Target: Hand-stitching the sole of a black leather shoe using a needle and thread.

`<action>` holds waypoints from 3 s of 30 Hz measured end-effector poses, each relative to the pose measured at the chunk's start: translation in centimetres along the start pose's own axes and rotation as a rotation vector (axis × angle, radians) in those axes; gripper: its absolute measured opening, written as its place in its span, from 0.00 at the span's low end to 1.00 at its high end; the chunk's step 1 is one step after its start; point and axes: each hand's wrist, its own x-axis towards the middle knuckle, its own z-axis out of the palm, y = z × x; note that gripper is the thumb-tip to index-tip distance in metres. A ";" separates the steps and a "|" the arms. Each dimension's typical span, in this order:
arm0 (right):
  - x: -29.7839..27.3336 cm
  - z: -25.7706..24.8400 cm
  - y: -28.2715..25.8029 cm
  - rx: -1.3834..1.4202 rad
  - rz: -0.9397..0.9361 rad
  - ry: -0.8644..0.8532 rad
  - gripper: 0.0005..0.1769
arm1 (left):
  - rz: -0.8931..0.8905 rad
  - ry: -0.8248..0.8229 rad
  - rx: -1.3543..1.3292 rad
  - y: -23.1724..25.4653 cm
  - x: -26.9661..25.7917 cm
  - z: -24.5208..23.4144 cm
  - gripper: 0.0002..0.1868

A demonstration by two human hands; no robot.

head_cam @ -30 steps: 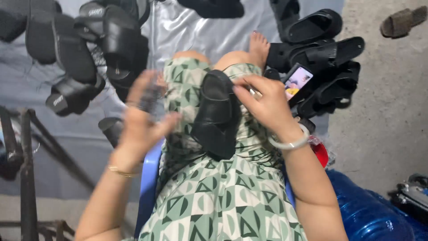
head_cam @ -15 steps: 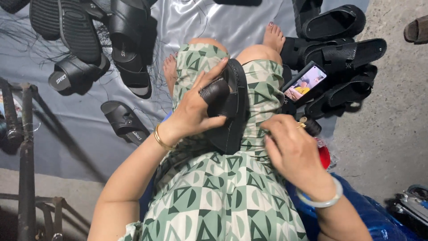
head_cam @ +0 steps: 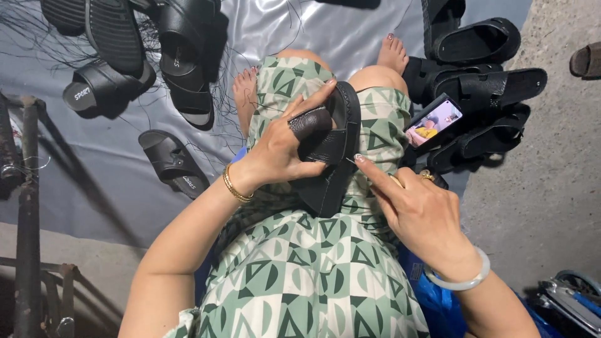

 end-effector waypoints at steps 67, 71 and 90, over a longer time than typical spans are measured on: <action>-1.5 1.9 -0.9 0.058 -0.001 0.114 0.26 | 0.340 -0.128 0.631 1.5 1.8 -5.4 0.10; -1.3 1.7 -1.8 -0.041 0.029 0.090 0.26 | 0.306 -0.248 0.589 0.4 2.3 -6.6 0.10; -1.3 2.7 -2.3 0.260 0.082 0.298 0.23 | 0.360 -0.429 0.540 0.3 3.3 -6.4 0.19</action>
